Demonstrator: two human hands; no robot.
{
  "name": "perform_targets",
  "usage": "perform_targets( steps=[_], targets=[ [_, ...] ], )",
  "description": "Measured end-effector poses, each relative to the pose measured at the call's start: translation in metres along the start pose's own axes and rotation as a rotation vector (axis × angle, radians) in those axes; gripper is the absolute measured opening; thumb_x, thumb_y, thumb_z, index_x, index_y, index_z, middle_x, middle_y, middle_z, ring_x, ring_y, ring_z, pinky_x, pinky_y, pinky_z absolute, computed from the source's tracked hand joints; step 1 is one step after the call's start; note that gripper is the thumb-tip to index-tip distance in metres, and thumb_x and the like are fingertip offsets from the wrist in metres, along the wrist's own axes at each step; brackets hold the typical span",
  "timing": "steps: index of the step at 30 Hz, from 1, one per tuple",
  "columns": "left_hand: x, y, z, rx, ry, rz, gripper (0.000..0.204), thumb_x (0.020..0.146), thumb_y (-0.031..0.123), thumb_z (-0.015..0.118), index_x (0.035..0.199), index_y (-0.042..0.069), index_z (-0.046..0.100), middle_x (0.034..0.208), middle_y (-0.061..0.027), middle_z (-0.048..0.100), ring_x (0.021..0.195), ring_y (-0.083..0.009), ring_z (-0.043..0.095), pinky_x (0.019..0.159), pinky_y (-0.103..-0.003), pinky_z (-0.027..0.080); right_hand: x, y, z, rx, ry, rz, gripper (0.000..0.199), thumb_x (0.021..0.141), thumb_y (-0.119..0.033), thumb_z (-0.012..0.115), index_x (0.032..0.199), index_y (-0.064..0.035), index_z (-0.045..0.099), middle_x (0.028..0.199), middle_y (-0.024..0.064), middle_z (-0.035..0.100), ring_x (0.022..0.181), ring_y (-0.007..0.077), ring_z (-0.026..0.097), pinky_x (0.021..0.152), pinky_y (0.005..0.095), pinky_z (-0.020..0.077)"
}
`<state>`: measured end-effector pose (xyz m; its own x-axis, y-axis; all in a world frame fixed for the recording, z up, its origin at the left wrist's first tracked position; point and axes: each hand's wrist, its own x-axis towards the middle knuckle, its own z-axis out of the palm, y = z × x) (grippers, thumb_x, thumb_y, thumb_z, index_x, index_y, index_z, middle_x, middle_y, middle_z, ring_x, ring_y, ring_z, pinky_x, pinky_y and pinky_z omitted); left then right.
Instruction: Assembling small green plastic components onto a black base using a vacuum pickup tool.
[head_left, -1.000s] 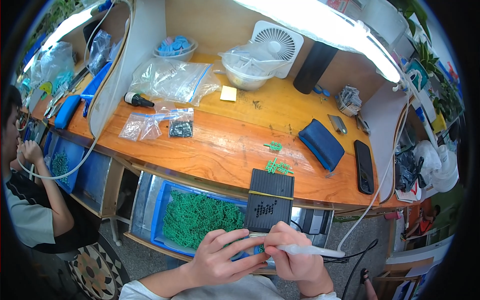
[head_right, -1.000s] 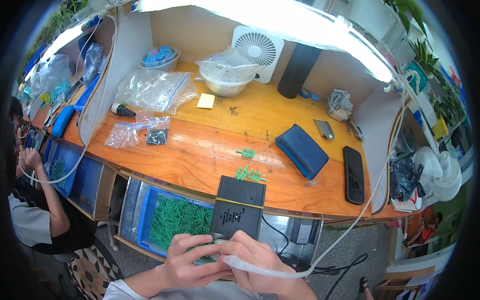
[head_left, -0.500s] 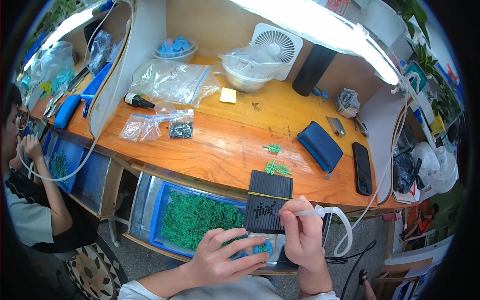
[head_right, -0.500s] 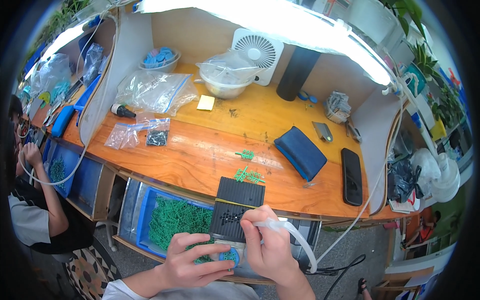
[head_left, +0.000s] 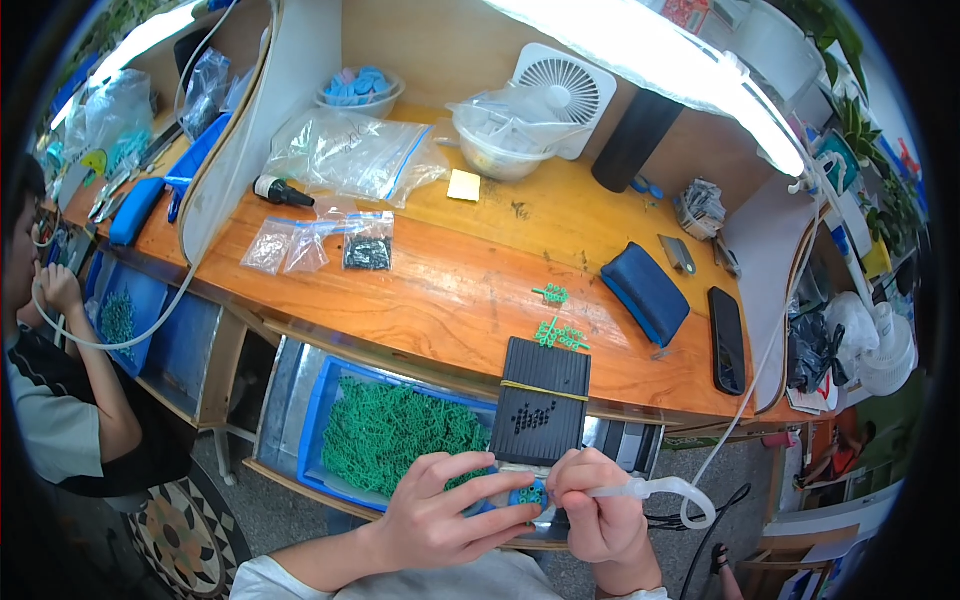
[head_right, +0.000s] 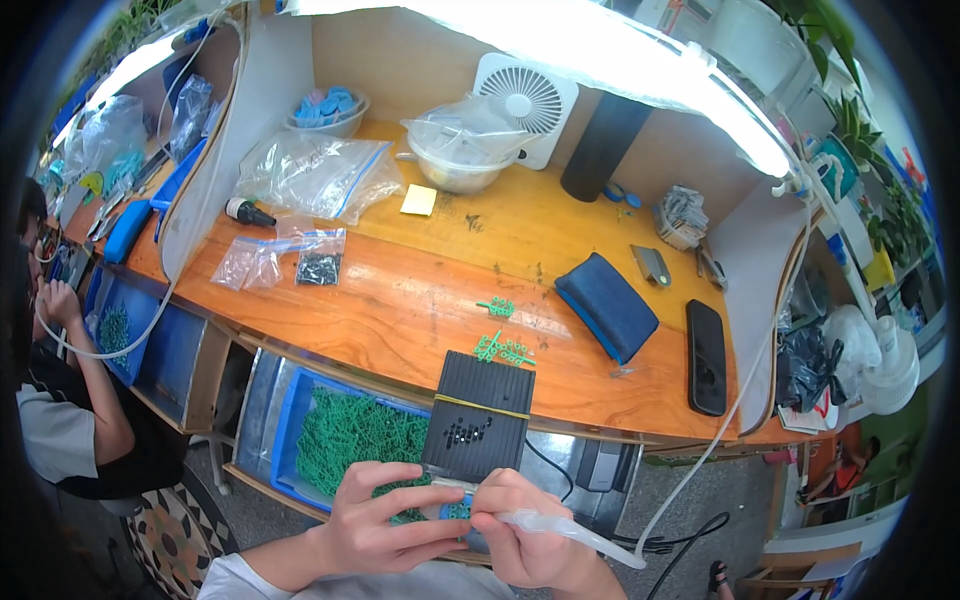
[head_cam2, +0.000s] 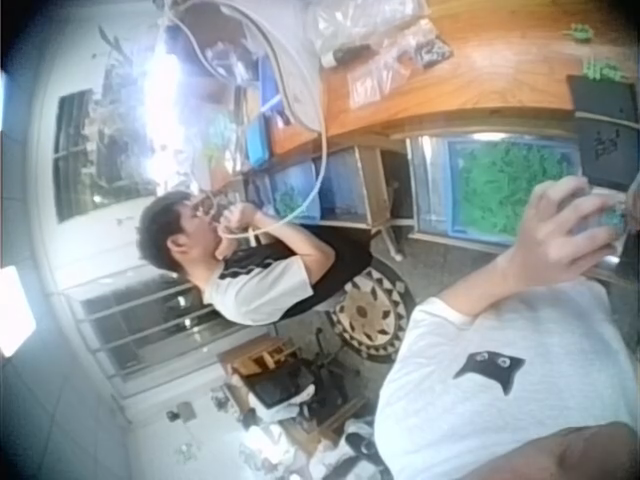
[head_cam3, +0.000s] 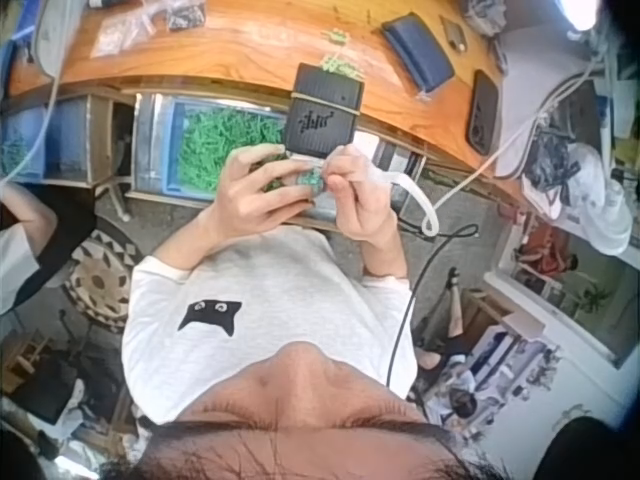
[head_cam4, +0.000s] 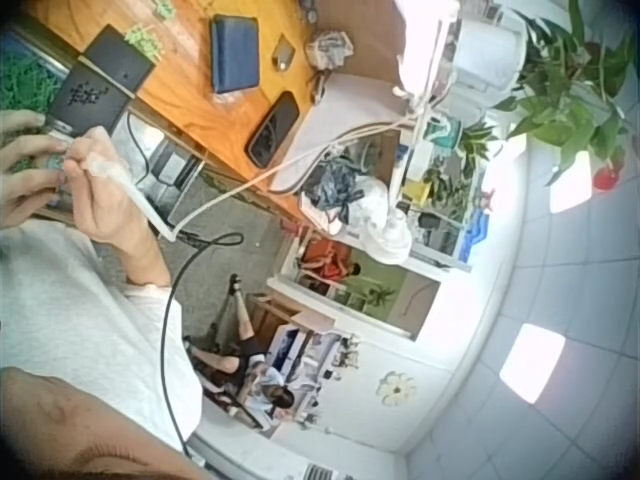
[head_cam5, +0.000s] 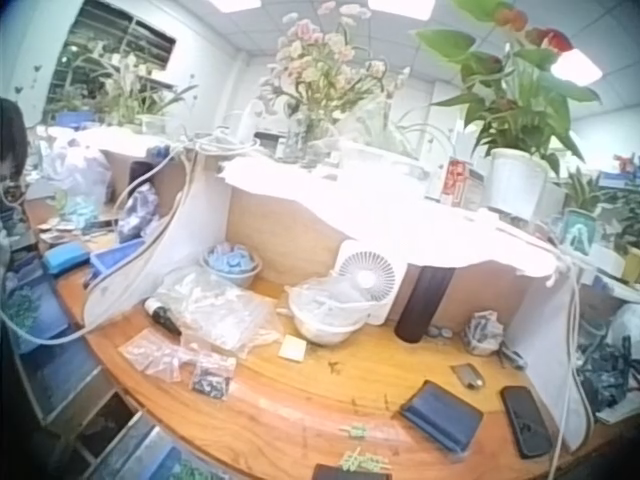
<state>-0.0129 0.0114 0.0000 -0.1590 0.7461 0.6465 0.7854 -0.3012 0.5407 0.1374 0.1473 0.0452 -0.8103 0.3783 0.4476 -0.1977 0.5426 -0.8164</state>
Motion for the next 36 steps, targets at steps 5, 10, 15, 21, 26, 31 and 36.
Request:
perform_targets(
  steps=[5,10,15,21,26,31,36],
  targets=[
    [0.000,0.000,-0.001,-0.004,-0.004,-0.018,0.026,0.078,0.031,0.080,0.104,0.027,0.077,0.123,0.0083,0.068,0.112,-0.0188,0.058,0.088,-0.033,0.045,0.000,-0.002,0.001,-0.052,-0.041,0.011,0.014,0.102,-0.010,0.054,0.096,0.0032,0.056,0.079,0.0121,0.056,0.068,0.0223,0.059,0.059,0.0324,0.0481],
    [-0.001,0.000,0.000,-0.008,0.004,-0.021,0.026,0.078,0.031,0.081,0.104,0.028,0.077,0.123,0.0084,0.068,0.113,-0.0186,0.057,0.088,-0.033,0.045,-0.002,-0.001,0.003,-0.075,-0.055,0.002,0.013,0.099,-0.008,0.058,0.094,0.0035,0.059,0.080,0.0136,0.058,0.069,0.0241,0.060,0.061,0.0333,0.0496],
    [0.001,0.002,0.000,0.011,0.003,-0.024,0.025,0.079,0.033,0.080,0.104,0.028,0.077,0.123,0.0096,0.068,0.110,-0.0177,0.057,0.088,-0.032,0.043,0.002,-0.003,-0.003,-0.042,-0.086,0.024,0.015,0.099,-0.010,0.059,0.092,0.0028,0.059,0.079,0.0127,0.058,0.068,0.0235,0.058,0.060,0.0330,0.0486],
    [-0.002,0.004,0.001,0.039,-0.002,-0.031,0.024,0.078,0.034,0.080,0.102,0.032,0.077,0.122,0.0141,0.069,0.099,-0.0140,0.053,0.085,-0.029,0.039,0.016,0.025,-0.005,-0.155,0.255,-0.057,0.004,0.096,0.003,0.055,0.094,0.0027,0.058,0.081,0.0120,0.060,0.064,0.0216,0.052,0.057,0.0319,0.0417],
    [-0.003,0.005,0.000,0.059,-0.007,-0.064,0.025,0.077,0.035,0.080,0.102,0.034,0.077,0.122,0.0163,0.068,0.098,-0.0128,0.052,0.085,-0.028,0.037,0.028,0.021,-0.005,-0.263,0.266,0.101,0.004,0.097,0.003,0.055,0.094,0.0027,0.058,0.079,0.0108,0.057,0.062,0.0199,0.049,0.056,0.0312,0.0385],
    [-0.003,0.005,0.000,0.052,-0.006,-0.070,0.025,0.077,0.035,0.081,0.101,0.034,0.077,0.122,0.0165,0.068,0.099,-0.0127,0.052,0.084,-0.028,0.037,0.032,0.019,-0.004,-0.302,0.242,0.133,0.005,0.098,0.003,0.055,0.094,0.0024,0.058,0.077,0.0112,0.055,0.062,0.0187,0.048,0.056,0.0313,0.0377],
    [-0.003,0.005,0.001,0.039,-0.008,-0.070,0.025,0.076,0.035,0.081,0.101,0.034,0.077,0.122,0.0166,0.068,0.099,-0.0132,0.052,0.084,-0.029,0.037,0.031,0.021,-0.003,-0.292,0.256,0.150,0.005,0.097,0.003,0.056,0.093,0.0025,0.058,0.077,0.0109,0.054,0.062,0.0181,0.048,0.055,0.0312,0.0372]
  ],
)
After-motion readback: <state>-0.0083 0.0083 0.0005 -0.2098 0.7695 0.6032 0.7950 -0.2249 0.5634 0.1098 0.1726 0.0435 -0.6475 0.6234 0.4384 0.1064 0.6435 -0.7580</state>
